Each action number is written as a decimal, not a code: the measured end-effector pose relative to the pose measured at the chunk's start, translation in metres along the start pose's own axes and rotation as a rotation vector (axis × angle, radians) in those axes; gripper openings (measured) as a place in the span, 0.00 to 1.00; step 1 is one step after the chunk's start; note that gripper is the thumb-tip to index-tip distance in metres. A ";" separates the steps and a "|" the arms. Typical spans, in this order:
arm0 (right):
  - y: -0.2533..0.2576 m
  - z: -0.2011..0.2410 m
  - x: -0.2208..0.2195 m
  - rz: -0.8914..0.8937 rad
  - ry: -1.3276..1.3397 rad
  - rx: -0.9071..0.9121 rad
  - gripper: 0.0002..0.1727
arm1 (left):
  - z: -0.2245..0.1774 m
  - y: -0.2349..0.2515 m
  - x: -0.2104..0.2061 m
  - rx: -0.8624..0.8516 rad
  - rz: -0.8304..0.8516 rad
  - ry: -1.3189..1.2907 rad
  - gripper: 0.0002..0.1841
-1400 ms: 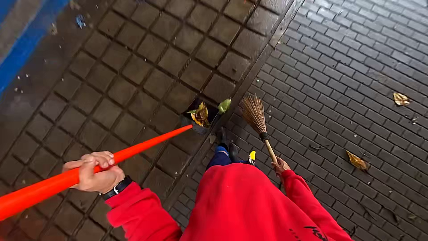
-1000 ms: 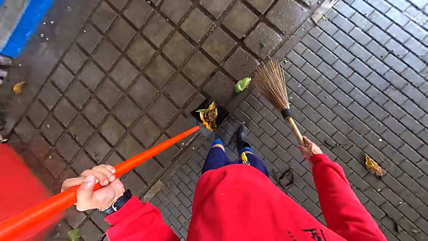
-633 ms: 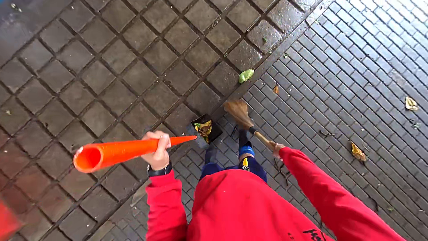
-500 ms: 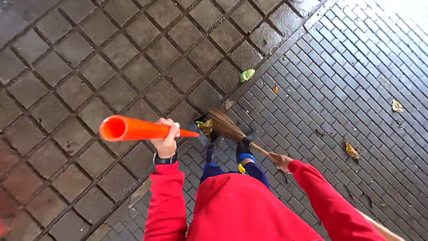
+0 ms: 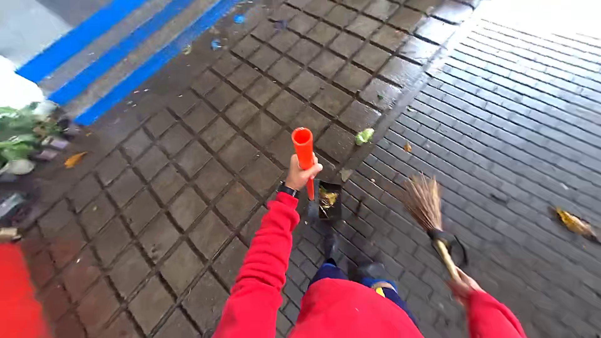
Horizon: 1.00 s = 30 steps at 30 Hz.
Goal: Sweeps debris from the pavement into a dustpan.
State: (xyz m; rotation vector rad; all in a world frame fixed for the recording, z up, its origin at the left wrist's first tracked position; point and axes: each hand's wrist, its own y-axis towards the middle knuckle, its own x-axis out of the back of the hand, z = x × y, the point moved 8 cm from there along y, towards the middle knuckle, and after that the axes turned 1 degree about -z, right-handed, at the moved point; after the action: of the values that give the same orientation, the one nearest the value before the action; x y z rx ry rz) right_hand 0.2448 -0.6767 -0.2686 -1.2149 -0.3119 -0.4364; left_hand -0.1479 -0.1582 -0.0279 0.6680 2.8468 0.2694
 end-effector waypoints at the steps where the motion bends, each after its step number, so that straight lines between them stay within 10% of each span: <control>1: -0.006 -0.002 -0.029 0.019 0.085 -0.022 0.35 | 0.010 0.008 -0.012 0.030 0.032 0.024 0.07; 5: -0.015 -0.010 -0.111 0.294 -0.106 -0.157 0.36 | 0.032 0.033 -0.067 0.001 0.126 -0.046 0.08; 9: -0.064 -0.057 -0.068 0.416 -0.179 -0.121 0.44 | 0.037 0.047 -0.119 -0.061 0.170 -0.076 0.10; 14: -0.180 -0.214 -0.013 0.210 0.141 -0.346 0.44 | 0.037 0.068 -0.185 -0.042 0.277 -0.089 0.11; 20: -0.274 -0.377 0.007 -0.244 0.410 -0.700 0.18 | 0.071 0.077 -0.312 -0.060 0.420 -0.238 0.12; 25: -0.243 -0.423 0.025 -0.494 0.905 -0.947 0.02 | 0.099 0.074 -0.458 -0.037 0.576 -0.297 0.12; 30: -0.119 -0.388 0.029 -0.489 1.439 -0.857 0.13 | 0.118 0.063 -0.638 -0.038 0.739 -0.348 0.12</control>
State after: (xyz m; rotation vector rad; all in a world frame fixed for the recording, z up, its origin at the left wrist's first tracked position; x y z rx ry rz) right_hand 0.2128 -1.0820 -0.2816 -1.2995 0.9345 -1.8449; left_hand 0.4657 -0.3780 -0.0282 1.5629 2.1602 0.2752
